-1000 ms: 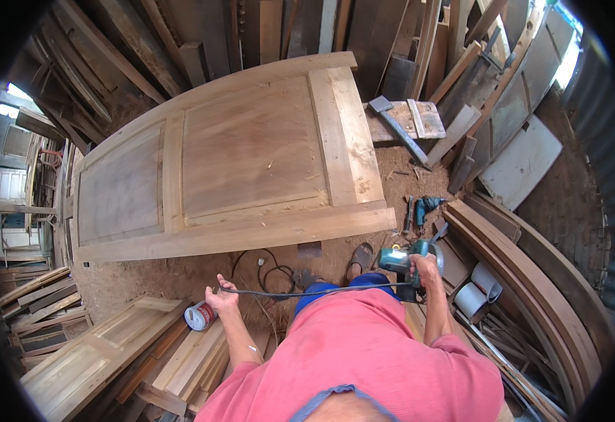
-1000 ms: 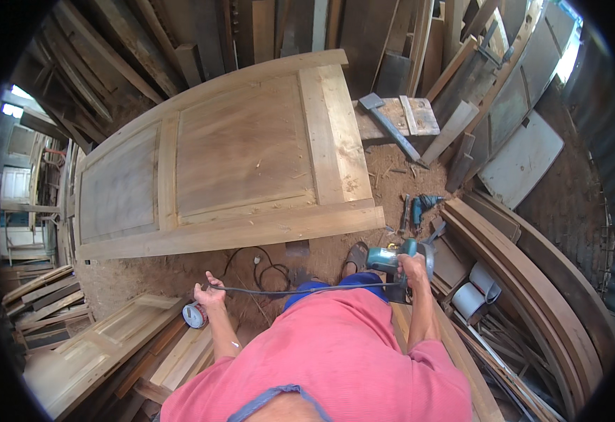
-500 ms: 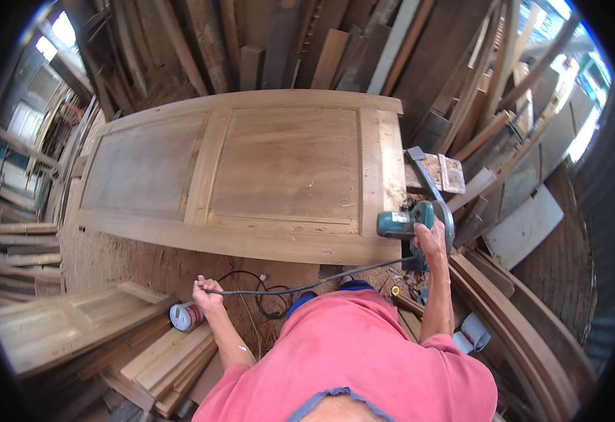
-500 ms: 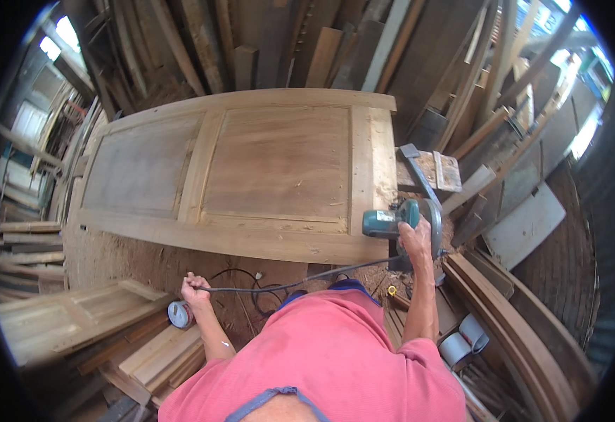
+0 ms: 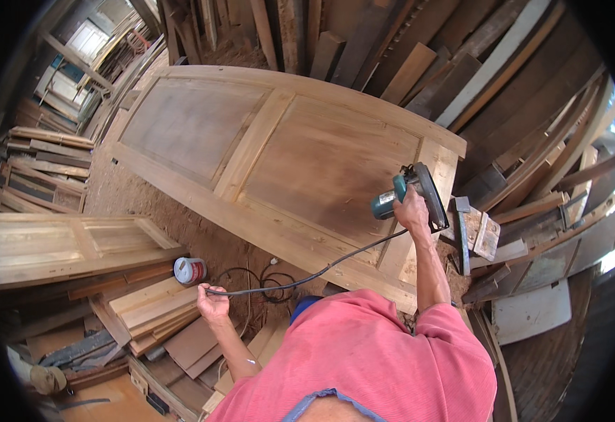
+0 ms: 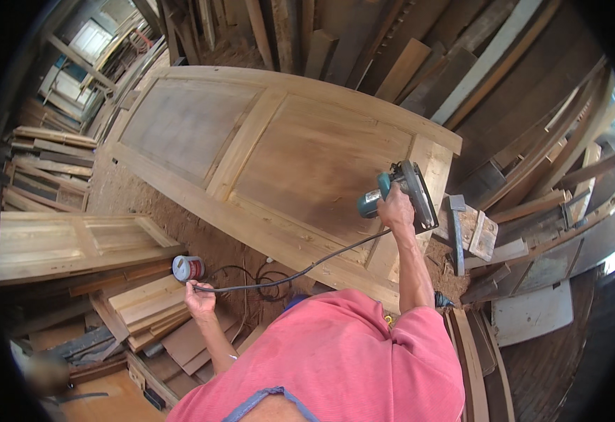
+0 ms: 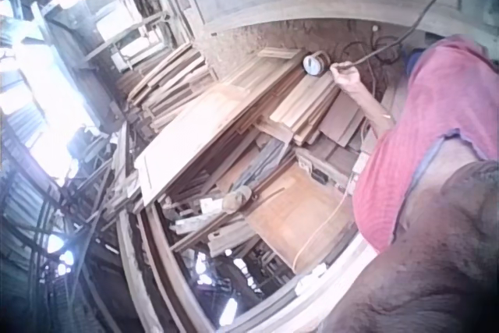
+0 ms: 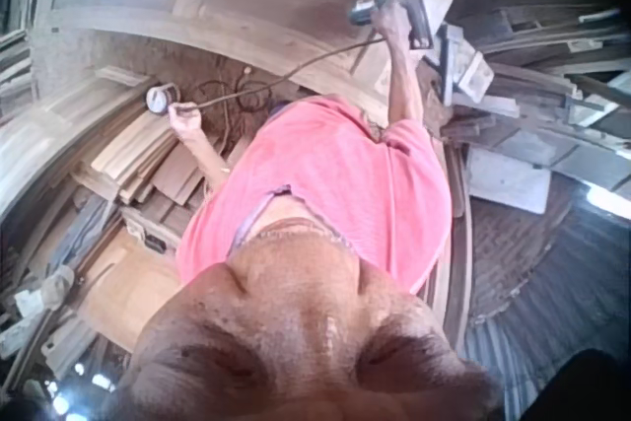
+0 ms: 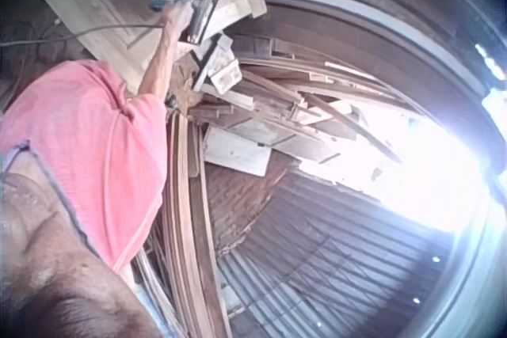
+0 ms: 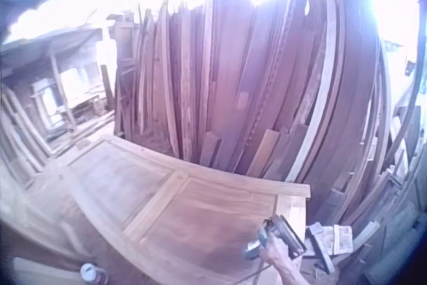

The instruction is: The person marks a wooden door frame using a try square and a pencil, then moves around the workshop to handle a water bottle and a small electronic device before preparing a circular saw by untangling its power cord.

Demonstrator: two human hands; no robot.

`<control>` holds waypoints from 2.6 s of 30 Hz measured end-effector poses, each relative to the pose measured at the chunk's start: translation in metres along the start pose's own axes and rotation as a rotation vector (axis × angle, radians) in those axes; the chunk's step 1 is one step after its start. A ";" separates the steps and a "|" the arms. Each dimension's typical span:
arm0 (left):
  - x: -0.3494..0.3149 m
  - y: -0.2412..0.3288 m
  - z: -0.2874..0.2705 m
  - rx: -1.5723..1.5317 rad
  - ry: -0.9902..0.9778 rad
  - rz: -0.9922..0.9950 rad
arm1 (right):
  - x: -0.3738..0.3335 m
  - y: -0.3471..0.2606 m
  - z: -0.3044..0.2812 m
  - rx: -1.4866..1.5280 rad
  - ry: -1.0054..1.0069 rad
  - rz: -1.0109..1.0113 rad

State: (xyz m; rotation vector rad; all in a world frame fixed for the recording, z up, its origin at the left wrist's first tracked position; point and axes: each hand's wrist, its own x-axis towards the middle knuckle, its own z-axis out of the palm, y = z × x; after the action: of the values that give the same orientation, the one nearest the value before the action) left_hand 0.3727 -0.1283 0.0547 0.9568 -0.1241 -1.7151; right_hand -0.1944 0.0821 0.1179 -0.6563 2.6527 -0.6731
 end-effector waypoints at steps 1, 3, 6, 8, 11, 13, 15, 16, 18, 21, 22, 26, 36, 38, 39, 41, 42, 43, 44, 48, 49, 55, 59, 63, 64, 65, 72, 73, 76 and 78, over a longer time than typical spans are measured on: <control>-0.005 -0.003 -0.002 0.010 0.008 -0.006 | 0.004 -0.005 0.005 -0.011 -0.043 -0.016; -0.013 -0.008 -0.003 0.013 0.036 0.005 | 0.005 -0.013 0.016 -0.036 -0.079 -0.034; -0.016 -0.009 0.002 -0.010 0.087 0.000 | -0.002 -0.018 0.041 -0.051 -0.094 -0.041; -0.013 -0.003 -0.004 0.016 0.065 -0.014 | -0.014 -0.026 0.048 -0.021 -0.111 -0.057; -0.005 0.001 0.000 0.056 -0.013 -0.041 | -0.021 -0.019 0.065 0.022 -0.106 -0.052; 0.000 0.000 0.011 0.076 -0.061 -0.053 | -0.026 -0.014 0.071 0.064 -0.059 -0.028; 0.004 -0.004 0.026 0.108 -0.073 -0.065 | -0.029 -0.003 0.077 0.100 -0.025 -0.018; 0.006 -0.005 0.032 0.110 -0.080 -0.077 | -0.031 0.003 0.079 0.132 0.004 -0.016; 0.010 -0.006 0.042 0.136 -0.127 -0.085 | -0.037 0.014 0.084 0.143 0.018 0.030; 0.025 -0.004 0.038 0.158 -0.177 -0.122 | -0.045 0.011 0.083 0.152 0.047 0.070; 0.029 -0.005 0.039 0.168 -0.207 -0.138 | -0.045 0.008 0.080 0.141 0.069 0.068; 0.041 -0.009 0.040 0.185 -0.190 -0.189 | -0.048 0.008 0.074 0.165 0.001 0.098; -0.009 -0.028 0.101 0.491 -0.463 0.055 | -0.097 -0.095 0.064 0.294 -0.037 -0.247; -0.035 -0.041 0.126 0.775 -0.554 0.025 | -0.102 -0.129 0.091 0.391 -0.278 -0.299; -0.050 -0.051 0.138 0.963 -0.707 0.070 | -0.104 -0.145 0.104 0.717 -0.631 -0.068; -0.063 -0.066 0.131 1.381 -0.945 -0.029 | -0.121 -0.182 0.126 1.137 -1.113 0.300; -0.080 -0.072 0.141 1.429 -1.120 -0.007 | -0.125 -0.193 0.139 1.096 -1.172 0.292; -0.086 -0.085 0.123 1.396 -1.146 -0.009 | -0.132 -0.205 0.155 1.100 -1.184 0.325; -0.091 -0.093 0.102 1.364 -1.177 -0.010 | -0.140 -0.216 0.169 1.104 -1.191 0.358; -0.094 -0.077 0.058 0.852 -0.873 -0.325 | -0.174 -0.243 0.169 0.887 -1.181 -0.026; -0.080 -0.067 0.043 0.406 -0.680 -0.446 | -0.187 -0.253 0.154 0.793 -1.217 -0.123; -0.016 0.056 0.014 -0.604 -0.113 -0.237 | -0.227 -0.258 0.114 0.641 -1.556 -0.429; 0.031 0.133 -0.040 -0.798 0.322 0.048 | -0.218 -0.259 0.061 0.801 -1.447 -0.577; 0.051 0.202 -0.139 -0.647 0.382 0.319 | -0.188 -0.221 0.040 1.366 -1.302 -0.661; 0.047 0.226 -0.164 -0.698 0.347 0.253 | -0.187 -0.222 0.040 1.404 -1.359 -0.603; 0.048 0.225 -0.128 -0.718 0.429 0.314 | -0.183 -0.213 0.043 1.191 -1.210 -0.616; -0.043 0.234 0.042 0.382 -0.567 0.284 | -0.203 -0.244 0.143 0.165 -0.709 -0.771; -0.047 0.220 0.037 0.587 -0.620 0.304 | -0.217 -0.276 0.149 0.689 -1.017 -0.438; -0.079 0.161 0.065 1.215 -1.091 0.401 | -0.256 -0.338 0.159 0.939 -1.310 -0.233; -0.111 0.114 0.072 1.457 -1.264 0.099 | -0.271 -0.356 0.169 1.147 -1.638 0.048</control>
State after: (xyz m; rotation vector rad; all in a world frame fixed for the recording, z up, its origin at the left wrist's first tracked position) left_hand 0.4195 -0.1045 0.2214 0.5454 -2.3981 -1.7335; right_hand 0.2284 -0.1213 0.2123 -0.4002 0.5927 -0.8746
